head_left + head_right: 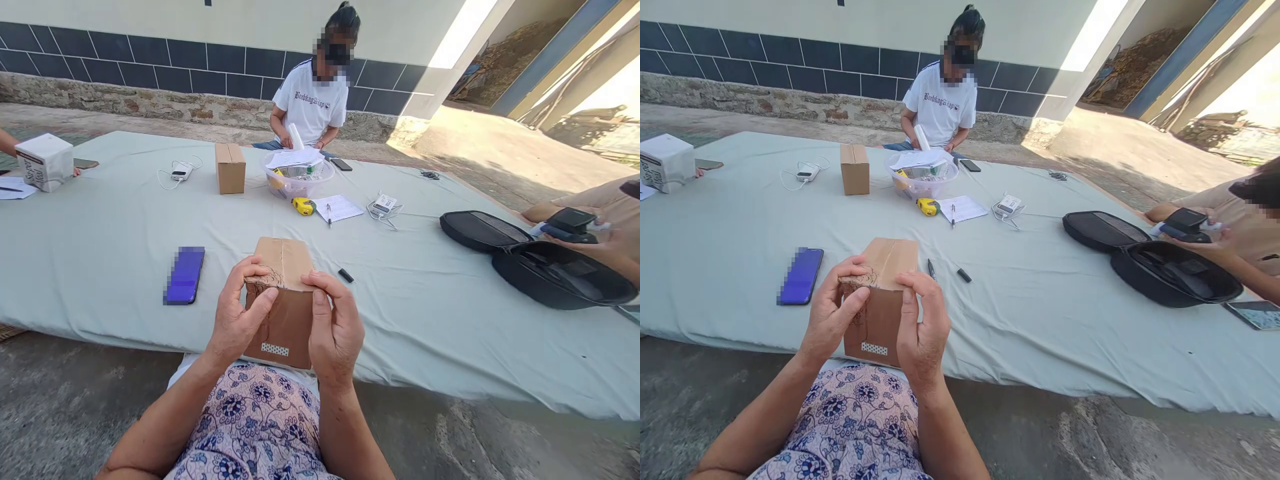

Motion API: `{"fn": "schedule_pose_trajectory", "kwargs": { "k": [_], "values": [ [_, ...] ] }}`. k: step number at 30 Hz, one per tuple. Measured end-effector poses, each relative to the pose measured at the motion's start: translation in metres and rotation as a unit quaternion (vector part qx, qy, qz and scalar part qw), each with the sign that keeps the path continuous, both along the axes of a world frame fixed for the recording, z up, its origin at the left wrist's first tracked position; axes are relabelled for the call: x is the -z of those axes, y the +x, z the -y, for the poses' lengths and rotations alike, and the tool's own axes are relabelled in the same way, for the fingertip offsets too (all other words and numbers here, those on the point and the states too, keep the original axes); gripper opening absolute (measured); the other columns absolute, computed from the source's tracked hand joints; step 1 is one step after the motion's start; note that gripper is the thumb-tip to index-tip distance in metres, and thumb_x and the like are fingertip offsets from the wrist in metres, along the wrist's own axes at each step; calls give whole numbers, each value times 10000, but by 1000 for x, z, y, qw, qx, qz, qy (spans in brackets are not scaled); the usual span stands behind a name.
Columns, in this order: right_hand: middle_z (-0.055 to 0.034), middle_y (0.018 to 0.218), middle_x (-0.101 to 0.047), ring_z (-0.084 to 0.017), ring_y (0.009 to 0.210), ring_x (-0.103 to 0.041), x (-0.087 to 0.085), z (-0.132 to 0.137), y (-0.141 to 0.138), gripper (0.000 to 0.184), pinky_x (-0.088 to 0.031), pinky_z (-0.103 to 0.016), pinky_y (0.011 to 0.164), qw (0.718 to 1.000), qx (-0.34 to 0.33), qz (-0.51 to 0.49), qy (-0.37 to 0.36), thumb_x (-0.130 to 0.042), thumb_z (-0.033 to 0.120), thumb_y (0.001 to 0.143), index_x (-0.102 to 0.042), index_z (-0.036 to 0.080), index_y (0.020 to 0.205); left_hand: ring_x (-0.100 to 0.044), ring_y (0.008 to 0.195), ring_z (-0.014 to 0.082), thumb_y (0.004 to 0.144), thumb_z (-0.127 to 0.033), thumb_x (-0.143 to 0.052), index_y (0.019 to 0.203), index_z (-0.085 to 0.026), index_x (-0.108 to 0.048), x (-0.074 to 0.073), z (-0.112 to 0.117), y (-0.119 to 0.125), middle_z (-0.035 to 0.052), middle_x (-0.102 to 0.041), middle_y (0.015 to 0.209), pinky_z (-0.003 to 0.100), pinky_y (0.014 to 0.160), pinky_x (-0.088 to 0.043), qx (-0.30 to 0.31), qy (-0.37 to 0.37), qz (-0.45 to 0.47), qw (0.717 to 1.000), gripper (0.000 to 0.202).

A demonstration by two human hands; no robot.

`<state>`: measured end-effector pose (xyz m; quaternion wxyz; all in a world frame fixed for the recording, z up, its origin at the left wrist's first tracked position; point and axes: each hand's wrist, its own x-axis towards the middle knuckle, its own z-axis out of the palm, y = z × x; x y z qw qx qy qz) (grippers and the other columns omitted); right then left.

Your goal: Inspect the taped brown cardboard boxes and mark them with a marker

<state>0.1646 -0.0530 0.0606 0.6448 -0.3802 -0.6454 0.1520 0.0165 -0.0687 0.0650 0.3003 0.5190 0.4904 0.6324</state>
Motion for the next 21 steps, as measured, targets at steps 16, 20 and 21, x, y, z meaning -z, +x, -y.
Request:
{"fn": "schedule_pose_trajectory", "kwargs": {
  "k": [16, 20, 21],
  "values": [
    [-43, 1021, -741, -233, 996, -660, -9, -7, 2, 103, -561, -407, 903, 995, 27, 96, 0, -653, 250, 960, -664, 258, 1062, -603, 1287, 263, 837, -325, -700, 979, -226, -633, -8, -5, 10, 100, -644, 1330, 390, 1091, -459, -24, -14, -45, 999, 185],
    [-47, 1054, -748, -229, 1040, -675, -7, -8, 5, 111, -558, -411, 941, 998, -6, 61, -24, -600, 268, 999, -680, 258, 1075, -600, 1294, 264, 844, -351, -699, 982, -227, -632, -8, -7, 7, 98, -649, 1329, 392, 1095, -458, -26, -18, -38, 999, 197],
    [-49, 1078, -750, -225, 1066, -679, -6, -9, 5, 140, -555, -410, 960, 998, -21, 45, -29, -566, 269, 1019, -684, 257, 1093, -598, 1298, 264, 848, -359, -700, 987, -228, -632, -8, -7, 6, 98, -650, 1329, 394, 1097, -456, -27, -17, -36, 999, 202]
  ]
}}
